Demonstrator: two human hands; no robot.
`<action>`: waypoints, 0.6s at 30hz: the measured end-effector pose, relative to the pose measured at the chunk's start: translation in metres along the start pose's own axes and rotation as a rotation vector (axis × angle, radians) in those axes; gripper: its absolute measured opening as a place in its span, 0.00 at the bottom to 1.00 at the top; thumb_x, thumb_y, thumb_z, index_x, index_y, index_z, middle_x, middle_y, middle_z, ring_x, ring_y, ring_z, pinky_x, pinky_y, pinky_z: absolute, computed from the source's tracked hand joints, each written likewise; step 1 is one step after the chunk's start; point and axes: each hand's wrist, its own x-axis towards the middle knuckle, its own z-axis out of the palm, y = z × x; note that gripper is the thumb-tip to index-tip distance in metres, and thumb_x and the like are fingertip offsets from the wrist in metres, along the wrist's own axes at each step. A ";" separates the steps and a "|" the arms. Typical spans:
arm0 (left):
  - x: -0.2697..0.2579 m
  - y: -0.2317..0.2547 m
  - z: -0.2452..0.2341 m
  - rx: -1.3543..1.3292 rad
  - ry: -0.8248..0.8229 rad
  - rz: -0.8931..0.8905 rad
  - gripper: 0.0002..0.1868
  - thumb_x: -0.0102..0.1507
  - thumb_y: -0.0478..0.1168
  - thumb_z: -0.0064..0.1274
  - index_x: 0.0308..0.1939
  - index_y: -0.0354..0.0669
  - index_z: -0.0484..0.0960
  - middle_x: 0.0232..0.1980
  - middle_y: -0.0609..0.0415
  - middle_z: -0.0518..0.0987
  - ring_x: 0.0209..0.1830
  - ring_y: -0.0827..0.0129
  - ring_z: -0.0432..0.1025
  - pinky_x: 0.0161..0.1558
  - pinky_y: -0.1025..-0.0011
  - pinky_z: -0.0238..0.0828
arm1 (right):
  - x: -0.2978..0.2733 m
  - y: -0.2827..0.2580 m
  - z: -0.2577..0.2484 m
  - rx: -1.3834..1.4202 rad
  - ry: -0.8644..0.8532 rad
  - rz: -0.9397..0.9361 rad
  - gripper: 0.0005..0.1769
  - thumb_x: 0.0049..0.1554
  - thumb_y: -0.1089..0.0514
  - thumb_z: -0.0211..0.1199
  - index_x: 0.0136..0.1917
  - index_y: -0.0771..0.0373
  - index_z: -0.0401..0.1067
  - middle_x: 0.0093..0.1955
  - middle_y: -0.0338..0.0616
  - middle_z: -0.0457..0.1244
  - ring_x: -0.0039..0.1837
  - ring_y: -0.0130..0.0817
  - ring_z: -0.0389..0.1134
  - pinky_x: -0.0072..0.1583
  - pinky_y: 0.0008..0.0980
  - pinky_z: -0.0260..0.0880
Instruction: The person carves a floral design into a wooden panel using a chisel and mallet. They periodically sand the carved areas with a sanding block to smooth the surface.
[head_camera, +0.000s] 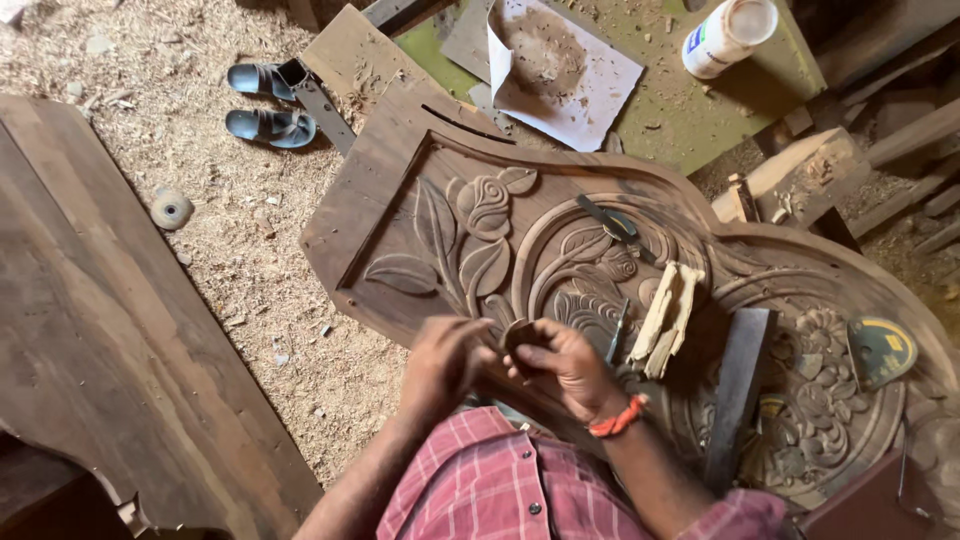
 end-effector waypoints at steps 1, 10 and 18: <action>-0.008 0.012 0.006 -0.161 -0.151 -0.087 0.21 0.67 0.45 0.58 0.63 0.42 0.79 0.61 0.51 0.76 0.60 0.59 0.72 0.62 0.62 0.70 | 0.000 0.005 0.000 0.146 -0.088 0.098 0.09 0.61 0.65 0.63 0.55 0.67 0.72 0.47 0.46 0.70 0.45 0.30 0.72 0.50 0.28 0.74; -0.021 0.045 0.003 -1.354 -0.474 -0.615 0.29 0.66 0.45 0.56 0.72 0.49 0.70 0.46 0.50 0.79 0.41 0.70 0.77 0.49 0.68 0.78 | -0.025 0.045 -0.012 0.250 -0.246 0.202 0.13 0.65 0.53 0.59 0.57 0.64 0.71 0.46 0.42 0.69 0.42 0.28 0.72 0.43 0.28 0.75; -0.034 0.051 0.006 -1.202 -0.281 -0.508 0.12 0.65 0.39 0.60 0.49 0.39 0.78 0.50 0.50 0.84 0.43 0.70 0.79 0.47 0.68 0.81 | -0.040 0.050 -0.017 -0.053 -0.284 0.142 0.15 0.66 0.48 0.59 0.52 0.62 0.74 0.41 0.42 0.69 0.40 0.28 0.71 0.41 0.24 0.70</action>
